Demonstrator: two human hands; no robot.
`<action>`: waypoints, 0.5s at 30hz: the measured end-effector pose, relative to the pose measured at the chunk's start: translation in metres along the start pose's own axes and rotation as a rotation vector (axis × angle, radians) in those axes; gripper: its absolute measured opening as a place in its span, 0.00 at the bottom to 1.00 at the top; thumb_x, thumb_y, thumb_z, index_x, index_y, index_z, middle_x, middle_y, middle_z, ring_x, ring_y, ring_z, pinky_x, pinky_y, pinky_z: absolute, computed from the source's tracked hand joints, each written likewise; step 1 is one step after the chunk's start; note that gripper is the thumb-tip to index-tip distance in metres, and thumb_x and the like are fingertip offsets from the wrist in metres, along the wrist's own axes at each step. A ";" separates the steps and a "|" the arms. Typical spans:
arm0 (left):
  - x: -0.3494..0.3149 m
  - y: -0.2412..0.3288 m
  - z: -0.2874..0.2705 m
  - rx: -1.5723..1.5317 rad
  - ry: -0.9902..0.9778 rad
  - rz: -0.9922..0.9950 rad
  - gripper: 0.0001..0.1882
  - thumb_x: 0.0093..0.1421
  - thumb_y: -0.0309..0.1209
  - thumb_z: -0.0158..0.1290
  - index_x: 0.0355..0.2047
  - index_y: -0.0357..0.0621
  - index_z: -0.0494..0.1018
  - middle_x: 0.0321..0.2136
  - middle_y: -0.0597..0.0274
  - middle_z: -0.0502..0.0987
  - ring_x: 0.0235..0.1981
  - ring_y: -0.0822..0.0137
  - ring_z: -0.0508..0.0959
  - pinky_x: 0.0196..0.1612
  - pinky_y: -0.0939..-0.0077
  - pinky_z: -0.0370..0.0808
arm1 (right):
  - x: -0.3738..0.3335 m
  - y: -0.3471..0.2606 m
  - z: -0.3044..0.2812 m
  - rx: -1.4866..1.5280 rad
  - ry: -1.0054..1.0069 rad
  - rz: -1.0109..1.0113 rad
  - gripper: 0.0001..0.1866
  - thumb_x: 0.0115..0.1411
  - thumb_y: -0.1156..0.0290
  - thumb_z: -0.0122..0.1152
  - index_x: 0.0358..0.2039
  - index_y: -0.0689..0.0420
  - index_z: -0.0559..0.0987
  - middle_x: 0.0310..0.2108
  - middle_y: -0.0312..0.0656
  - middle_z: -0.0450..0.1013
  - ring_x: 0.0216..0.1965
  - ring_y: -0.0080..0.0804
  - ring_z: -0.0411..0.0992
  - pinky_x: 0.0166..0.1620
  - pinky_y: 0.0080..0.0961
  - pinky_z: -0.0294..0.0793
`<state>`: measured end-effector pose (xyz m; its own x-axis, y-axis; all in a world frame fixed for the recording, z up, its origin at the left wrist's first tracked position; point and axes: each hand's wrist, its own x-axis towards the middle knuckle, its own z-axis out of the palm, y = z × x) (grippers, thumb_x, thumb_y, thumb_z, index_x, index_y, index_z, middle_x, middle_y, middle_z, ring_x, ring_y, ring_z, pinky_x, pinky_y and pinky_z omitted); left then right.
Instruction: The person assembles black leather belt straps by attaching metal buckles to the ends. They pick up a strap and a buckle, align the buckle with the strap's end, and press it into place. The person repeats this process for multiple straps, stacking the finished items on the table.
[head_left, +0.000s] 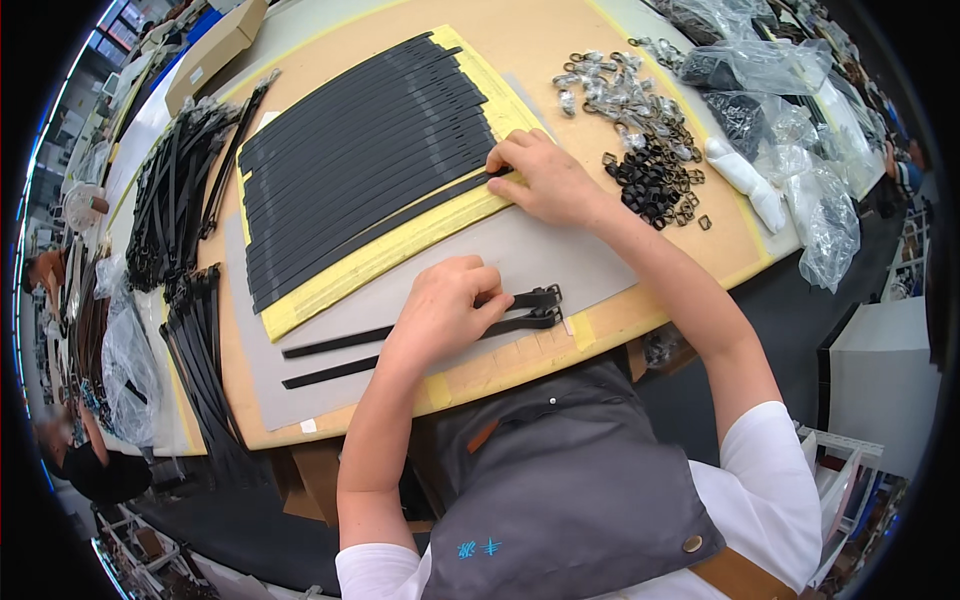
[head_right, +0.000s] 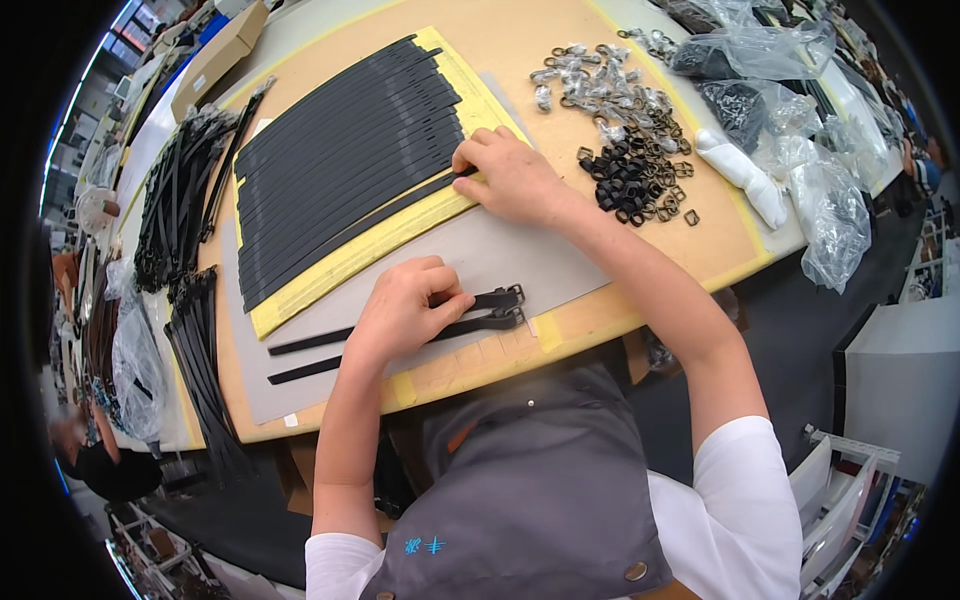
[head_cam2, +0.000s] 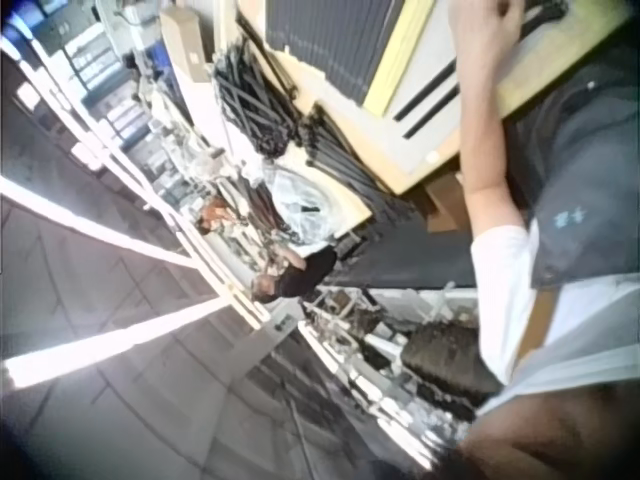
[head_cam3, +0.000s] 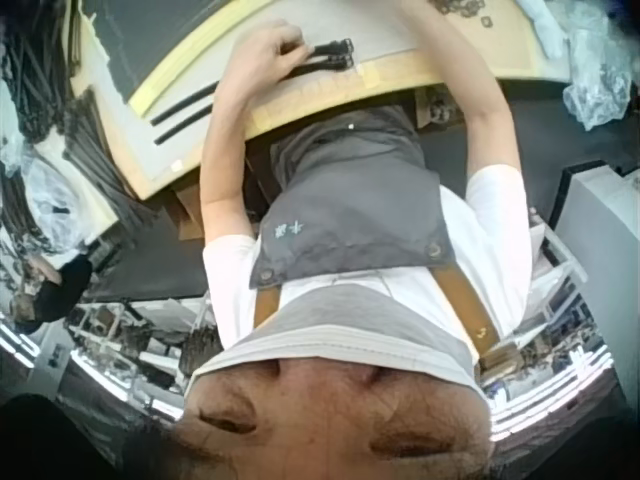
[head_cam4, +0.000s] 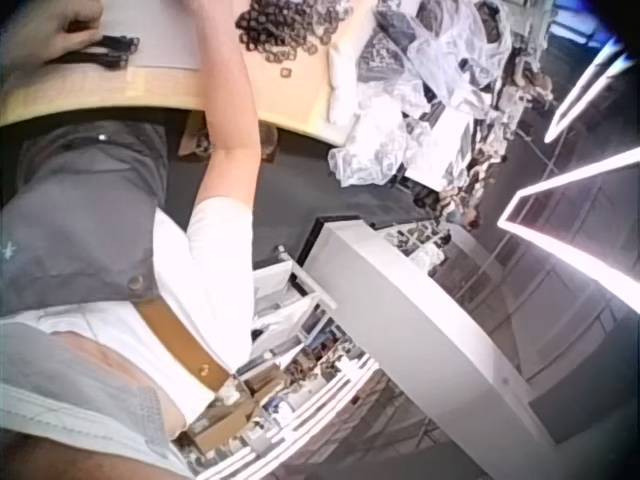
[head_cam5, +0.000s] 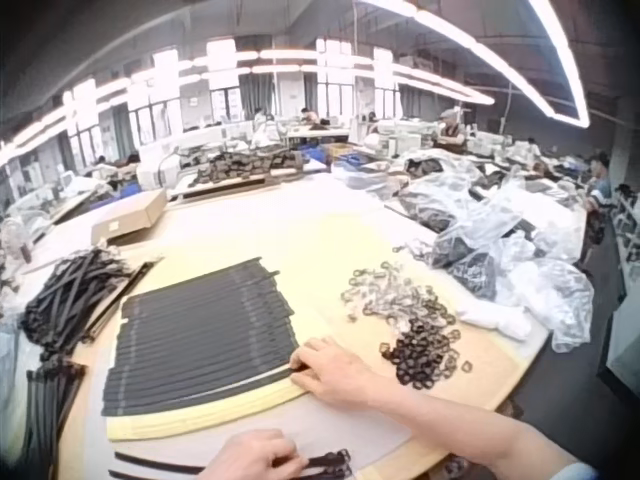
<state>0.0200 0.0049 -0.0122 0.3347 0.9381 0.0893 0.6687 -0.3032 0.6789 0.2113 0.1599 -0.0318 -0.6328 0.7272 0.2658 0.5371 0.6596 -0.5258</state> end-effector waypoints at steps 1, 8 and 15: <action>0.000 0.002 -0.003 -0.029 -0.040 -0.035 0.13 0.57 0.29 0.66 0.23 0.36 0.75 0.21 0.55 0.78 0.21 0.58 0.75 0.29 0.66 0.72 | -0.001 -0.002 -0.001 0.012 -0.017 0.016 0.11 0.65 0.65 0.66 0.42 0.57 0.79 0.45 0.43 0.74 0.54 0.42 0.70 0.57 0.36 0.72; 0.001 0.010 0.000 -0.133 0.050 -0.123 0.08 0.56 0.28 0.66 0.28 0.38 0.78 0.24 0.57 0.79 0.26 0.57 0.78 0.36 0.63 0.76 | -0.010 -0.004 -0.003 0.097 -0.066 0.075 0.10 0.63 0.65 0.68 0.39 0.57 0.80 0.42 0.44 0.76 0.50 0.42 0.73 0.55 0.37 0.74; 0.015 -0.007 -0.004 0.123 0.387 0.189 0.09 0.59 0.25 0.64 0.40 0.41 0.80 0.32 0.60 0.81 0.37 0.57 0.81 0.49 0.61 0.75 | -0.035 -0.030 -0.016 0.424 -0.387 0.079 0.10 0.66 0.68 0.66 0.42 0.61 0.80 0.38 0.44 0.78 0.41 0.35 0.77 0.47 0.32 0.76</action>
<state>0.0179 0.0220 -0.0127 0.2008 0.8509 0.4855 0.7013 -0.4709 0.5352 0.2267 0.1176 -0.0126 -0.8007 0.5960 -0.0602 0.3711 0.4147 -0.8308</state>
